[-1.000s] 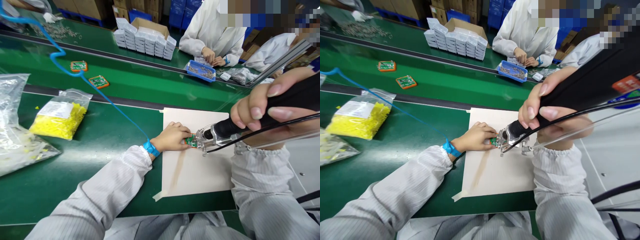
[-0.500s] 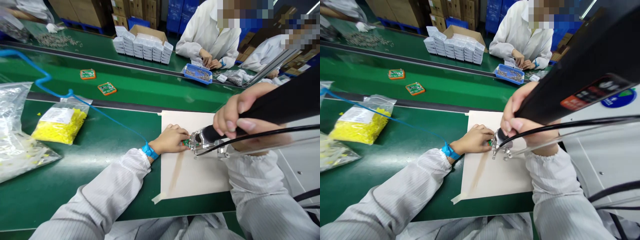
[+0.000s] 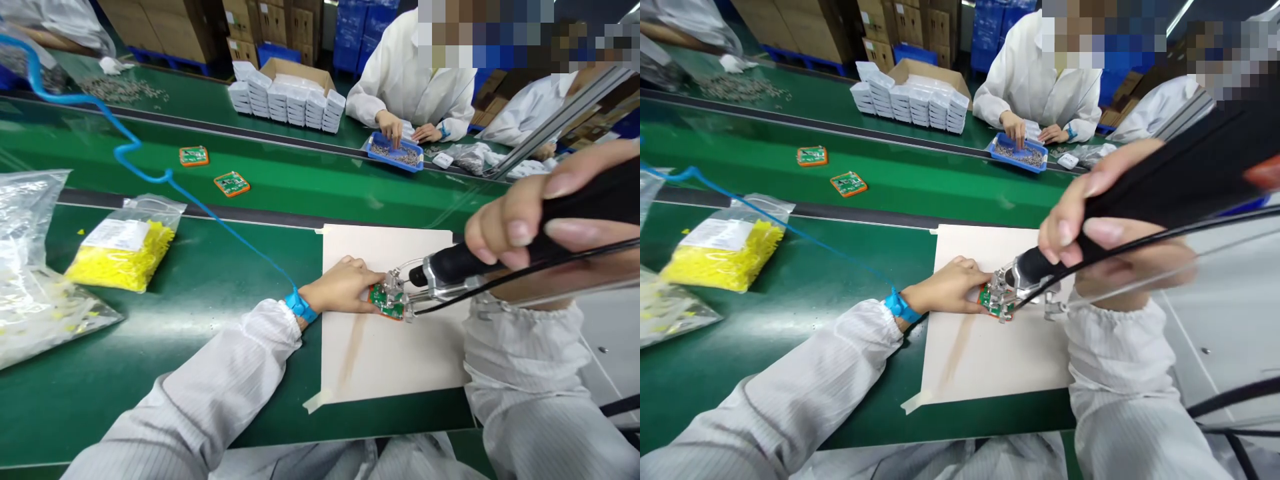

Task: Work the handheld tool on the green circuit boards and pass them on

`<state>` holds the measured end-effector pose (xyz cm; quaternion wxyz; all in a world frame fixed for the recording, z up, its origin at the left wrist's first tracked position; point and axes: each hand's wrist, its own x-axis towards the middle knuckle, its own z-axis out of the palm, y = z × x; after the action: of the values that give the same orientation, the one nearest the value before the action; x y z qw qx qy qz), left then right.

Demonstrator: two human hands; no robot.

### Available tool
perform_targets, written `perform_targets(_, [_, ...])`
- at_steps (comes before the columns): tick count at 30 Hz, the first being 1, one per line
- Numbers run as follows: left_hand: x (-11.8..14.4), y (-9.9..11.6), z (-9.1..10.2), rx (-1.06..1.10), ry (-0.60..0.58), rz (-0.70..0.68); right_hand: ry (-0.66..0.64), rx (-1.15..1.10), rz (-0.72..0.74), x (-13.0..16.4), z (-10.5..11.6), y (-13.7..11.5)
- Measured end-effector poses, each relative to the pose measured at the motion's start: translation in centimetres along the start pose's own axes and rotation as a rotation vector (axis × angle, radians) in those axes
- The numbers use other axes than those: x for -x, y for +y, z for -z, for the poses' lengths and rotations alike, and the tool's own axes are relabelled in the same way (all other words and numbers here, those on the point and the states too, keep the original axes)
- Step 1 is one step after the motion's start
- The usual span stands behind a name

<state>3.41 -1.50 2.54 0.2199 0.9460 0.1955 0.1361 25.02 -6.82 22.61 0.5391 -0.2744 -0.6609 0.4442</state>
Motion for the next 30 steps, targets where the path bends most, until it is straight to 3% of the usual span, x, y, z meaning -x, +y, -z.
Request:
perform_targets(3, [0.1, 0.0, 0.0, 0.003, -0.013, -0.007, -0.214, -0.072, 0.125, -1.2, -1.6, 2.7])
perform_targets(10, [0.0, -0.2, 0.0, 0.029, -0.016, -0.002, -0.192, -0.094, 0.125, -1.1, -0.8, 2.9])
perform_targets(16, [0.0, 0.0, 0.2, 0.040, -0.034, 0.000, -0.216, -0.063, 0.090, -1.3, -1.3, 2.7])
perform_targets(22, [0.0, -0.2, 0.0, 0.046, -0.012, -0.009, -0.160, -0.045, 0.064, -0.7, -1.4, 2.5])
perform_targets(30, [0.0, -0.2, 0.1, 0.033, -0.033, -0.006, -0.224, -0.079, 0.012, -1.3, -2.7, 2.9])
